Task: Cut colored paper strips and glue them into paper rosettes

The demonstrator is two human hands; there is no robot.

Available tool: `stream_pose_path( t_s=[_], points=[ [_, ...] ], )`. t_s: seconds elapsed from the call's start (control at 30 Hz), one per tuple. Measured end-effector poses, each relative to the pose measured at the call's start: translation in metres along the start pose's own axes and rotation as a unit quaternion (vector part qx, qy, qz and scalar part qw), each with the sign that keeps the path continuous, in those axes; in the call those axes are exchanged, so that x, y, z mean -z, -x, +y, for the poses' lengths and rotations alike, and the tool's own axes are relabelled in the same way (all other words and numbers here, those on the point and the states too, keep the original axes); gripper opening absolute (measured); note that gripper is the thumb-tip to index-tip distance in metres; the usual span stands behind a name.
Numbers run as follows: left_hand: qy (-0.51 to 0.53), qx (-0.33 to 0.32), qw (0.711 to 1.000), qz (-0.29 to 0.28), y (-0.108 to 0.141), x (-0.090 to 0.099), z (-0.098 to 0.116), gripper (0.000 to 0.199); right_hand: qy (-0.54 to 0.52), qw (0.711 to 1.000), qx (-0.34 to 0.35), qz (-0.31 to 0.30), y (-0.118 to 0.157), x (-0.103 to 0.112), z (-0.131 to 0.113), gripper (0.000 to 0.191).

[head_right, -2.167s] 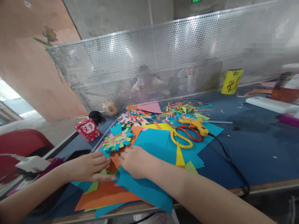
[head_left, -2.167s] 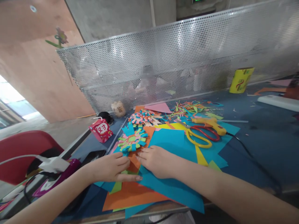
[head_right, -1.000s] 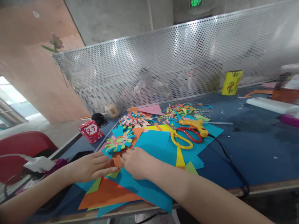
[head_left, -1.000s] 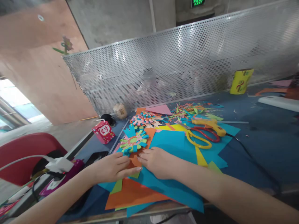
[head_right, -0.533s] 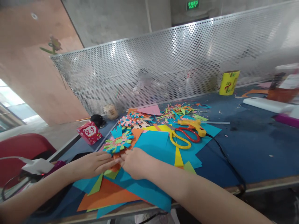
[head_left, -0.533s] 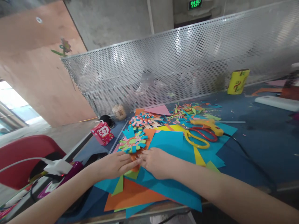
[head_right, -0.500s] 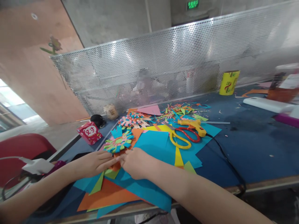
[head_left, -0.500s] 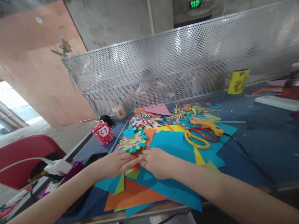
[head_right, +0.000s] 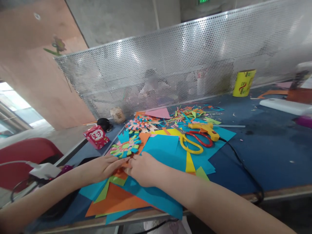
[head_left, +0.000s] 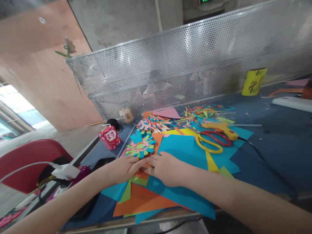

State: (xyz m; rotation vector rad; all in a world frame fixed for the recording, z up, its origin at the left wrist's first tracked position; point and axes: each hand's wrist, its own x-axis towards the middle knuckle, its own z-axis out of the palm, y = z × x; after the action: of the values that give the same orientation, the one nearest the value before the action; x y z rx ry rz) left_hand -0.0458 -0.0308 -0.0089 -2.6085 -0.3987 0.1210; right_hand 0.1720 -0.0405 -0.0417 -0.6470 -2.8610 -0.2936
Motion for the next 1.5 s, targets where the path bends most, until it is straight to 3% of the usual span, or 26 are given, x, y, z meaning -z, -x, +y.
stream_pose_path(
  t_s=[0.1, 0.23, 0.33, 0.53, 0.77, 1.0, 1.5],
  points=[
    [0.012, 0.017, 1.000, -0.017, 0.003, 0.000, -0.001, 0.048, -0.006, 1.000, -0.008, -0.010, -0.001, 0.005, -0.002, 0.039],
    [0.034, 0.099, 0.994, 0.034, 0.014, 0.006, -0.007, 0.063, -0.002, 0.999, -0.014, -0.035, -0.002, 0.009, -0.004, 0.044],
    [0.056, 0.139, 0.988, 0.029, 0.017, 0.010, -0.007, 0.070, -0.002, 0.999, -0.011, -0.032, -0.002, 0.008, -0.005, 0.045],
    [-0.030, 0.045, 0.998, 0.041, 0.009, 0.009, 0.003, 0.065, -0.007, 1.000, -0.014, 0.000, -0.001, 0.002, -0.005, 0.042],
    [-0.041, -0.060, 0.995, 0.072, 0.002, 0.015, 0.006, 0.046, -0.029, 0.999, -0.010, 0.013, -0.001, 0.004, -0.004, 0.028],
    [-0.081, -0.155, 0.984, 0.025, 0.002, 0.020, 0.010, 0.051, -0.027, 1.000, -0.004, 0.008, 0.000, 0.007, -0.005, 0.040],
    [-0.032, -0.153, 0.987, 0.026, -0.011, 0.016, 0.005, 0.040, -0.028, 1.000, -0.008, -0.005, 0.000, 0.006, -0.002, 0.025]
  ],
)
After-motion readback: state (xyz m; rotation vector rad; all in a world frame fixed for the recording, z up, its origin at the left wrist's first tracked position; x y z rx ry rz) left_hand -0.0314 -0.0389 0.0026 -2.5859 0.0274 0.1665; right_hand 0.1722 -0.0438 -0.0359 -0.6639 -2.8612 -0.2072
